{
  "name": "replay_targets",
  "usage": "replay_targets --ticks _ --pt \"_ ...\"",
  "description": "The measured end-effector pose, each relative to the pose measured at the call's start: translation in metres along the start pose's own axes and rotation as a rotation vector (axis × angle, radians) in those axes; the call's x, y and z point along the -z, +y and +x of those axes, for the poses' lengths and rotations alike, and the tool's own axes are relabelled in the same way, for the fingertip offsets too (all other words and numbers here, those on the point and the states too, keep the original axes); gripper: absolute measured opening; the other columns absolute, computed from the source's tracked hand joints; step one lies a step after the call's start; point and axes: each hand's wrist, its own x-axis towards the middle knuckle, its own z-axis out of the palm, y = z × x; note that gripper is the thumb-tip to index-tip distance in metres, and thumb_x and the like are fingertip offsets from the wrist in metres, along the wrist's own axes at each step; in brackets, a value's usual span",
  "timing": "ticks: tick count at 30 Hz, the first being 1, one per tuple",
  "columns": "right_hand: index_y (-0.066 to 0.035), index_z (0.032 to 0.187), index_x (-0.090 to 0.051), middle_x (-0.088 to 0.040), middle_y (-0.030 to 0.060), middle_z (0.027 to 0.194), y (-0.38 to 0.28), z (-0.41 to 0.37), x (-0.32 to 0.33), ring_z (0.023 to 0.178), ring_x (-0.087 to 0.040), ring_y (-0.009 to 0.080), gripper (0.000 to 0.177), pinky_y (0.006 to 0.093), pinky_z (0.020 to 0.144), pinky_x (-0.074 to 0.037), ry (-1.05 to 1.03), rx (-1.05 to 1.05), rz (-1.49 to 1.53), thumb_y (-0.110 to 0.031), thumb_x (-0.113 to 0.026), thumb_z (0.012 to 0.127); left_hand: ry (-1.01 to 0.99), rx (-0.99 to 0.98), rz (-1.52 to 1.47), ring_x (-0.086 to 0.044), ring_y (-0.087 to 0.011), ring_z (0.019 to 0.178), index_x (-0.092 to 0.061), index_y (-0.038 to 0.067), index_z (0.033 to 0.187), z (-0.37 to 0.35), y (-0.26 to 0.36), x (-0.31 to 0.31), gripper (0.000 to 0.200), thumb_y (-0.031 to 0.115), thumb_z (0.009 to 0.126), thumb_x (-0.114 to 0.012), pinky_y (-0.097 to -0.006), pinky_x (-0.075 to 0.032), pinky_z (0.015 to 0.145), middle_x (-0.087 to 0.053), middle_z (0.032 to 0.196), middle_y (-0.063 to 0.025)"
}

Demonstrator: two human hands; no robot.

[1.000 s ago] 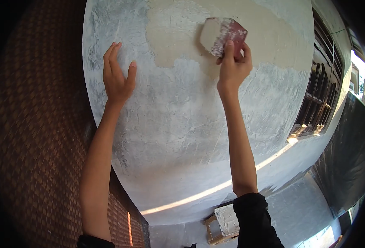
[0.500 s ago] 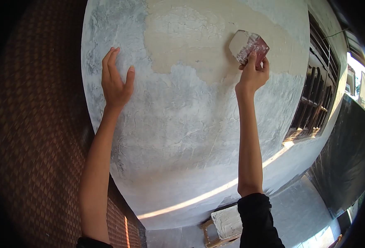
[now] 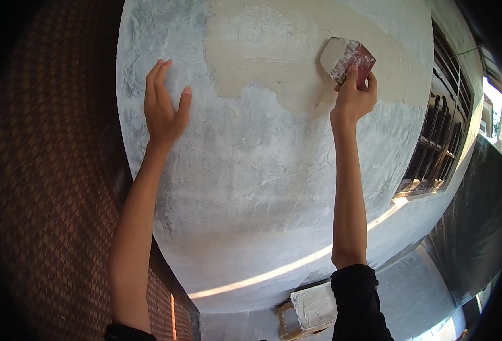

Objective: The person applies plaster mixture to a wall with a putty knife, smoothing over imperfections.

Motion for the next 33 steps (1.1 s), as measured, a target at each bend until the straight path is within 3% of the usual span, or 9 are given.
replay_targets --ticks 2,7,10,15,18,22,24,28,33 --pt "0.006 0.115 -0.058 -0.071 0.0128 0.08 -0.007 -0.011 -0.02 0.057 -0.062 0.0132 0.031 0.026 0.051 -0.046 -0.095 0.025 0.159 -0.015 -0.064 0.094 -0.002 -0.005 -0.004 -0.045 -0.0374 0.133 -0.041 -0.002 0.14 0.0 0.0 0.0 0.056 0.021 0.092 -0.06 -0.0459 -0.038 0.111 -0.047 0.139 -0.0216" --pt "0.003 0.107 -0.063 -0.069 0.0191 0.076 -0.032 -0.079 -0.104 0.069 -0.069 0.0282 0.027 0.0367 0.07 -0.053 -0.363 0.22 0.131 -0.014 -0.069 0.087 -0.056 0.061 -0.05 -0.041 -0.0361 0.136 -0.035 0.0 0.144 -0.003 -0.003 0.002 0.059 0.022 0.094 -0.058 -0.0449 -0.029 0.117 -0.042 0.143 -0.0213" --pt "0.003 0.108 -0.064 -0.07 0.0196 0.078 -0.025 -0.059 -0.09 0.069 -0.069 0.0292 0.026 0.0375 0.07 -0.053 -0.176 0.201 -0.026 -0.013 -0.068 0.088 -0.058 0.037 -0.037 -0.041 -0.0361 0.136 -0.035 0.0 0.144 -0.004 -0.006 0.003 0.059 0.021 0.094 -0.057 -0.0447 -0.03 0.116 -0.041 0.144 -0.0212" --pt "0.007 0.109 -0.063 -0.072 0.0165 0.084 -0.011 -0.011 -0.036 0.068 -0.068 0.0219 0.029 0.0331 0.065 -0.053 0.019 0.084 -0.013 -0.014 -0.066 0.089 -0.038 0.026 -0.02 -0.041 -0.0361 0.136 -0.035 0.0 0.144 -0.001 -0.002 0.0 0.058 0.02 0.094 -0.057 -0.0446 -0.03 0.116 -0.041 0.144 -0.0211" --pt "0.007 0.109 -0.062 -0.072 0.0153 0.081 -0.022 -0.038 -0.057 0.064 -0.065 0.0192 0.031 0.0317 0.063 -0.052 -0.123 0.094 0.184 -0.016 -0.067 0.089 -0.058 0.004 -0.018 -0.041 -0.0362 0.136 -0.035 0.0 0.144 -0.003 -0.002 0.001 0.059 0.02 0.093 -0.057 -0.0446 -0.03 0.116 -0.041 0.144 -0.0211" --pt "0.002 0.108 -0.062 -0.067 0.0174 0.071 -0.032 -0.1 -0.094 0.063 -0.067 0.0273 0.025 0.0366 0.064 -0.051 -0.339 0.2 0.103 -0.011 -0.067 0.087 -0.037 0.02 -0.023 -0.044 -0.0376 0.134 -0.037 -0.001 0.142 -0.003 -0.004 0.003 0.059 0.017 0.091 -0.06 -0.0455 -0.036 0.113 -0.044 0.141 -0.0226" --pt "0.002 0.109 -0.062 -0.067 0.0168 0.071 -0.016 -0.091 -0.091 0.062 -0.066 0.026 0.025 0.0362 0.064 -0.051 -0.232 0.243 0.033 -0.01 -0.067 0.087 -0.042 0.033 -0.003 -0.044 -0.0376 0.133 -0.037 -0.001 0.142 -0.003 -0.005 0.003 0.059 0.016 0.091 -0.06 -0.0452 -0.036 0.113 -0.043 0.142 -0.0228" --pt "0.004 0.112 -0.061 -0.069 0.0121 0.075 0.005 -0.02 -0.024 0.059 -0.063 0.0196 0.029 0.0334 0.061 -0.051 -0.039 0.137 -0.094 -0.012 -0.068 0.088 -0.022 0.006 -0.01 -0.045 -0.0374 0.133 -0.037 -0.001 0.142 -0.003 -0.004 0.001 0.059 0.017 0.091 -0.061 -0.0454 -0.036 0.112 -0.044 0.141 -0.0228" --pt "0.005 0.112 -0.061 -0.07 0.0088 0.077 0.0 -0.014 0.014 0.056 -0.06 0.0117 0.031 0.0264 0.052 -0.047 -0.187 0.01 0.122 -0.018 -0.068 0.092 -0.037 0.029 -0.038 -0.04 -0.0367 0.136 -0.035 0.0 0.143 -0.004 -0.004 0.0 0.059 0.021 0.093 -0.058 -0.0462 -0.029 0.116 -0.041 0.144 -0.021"
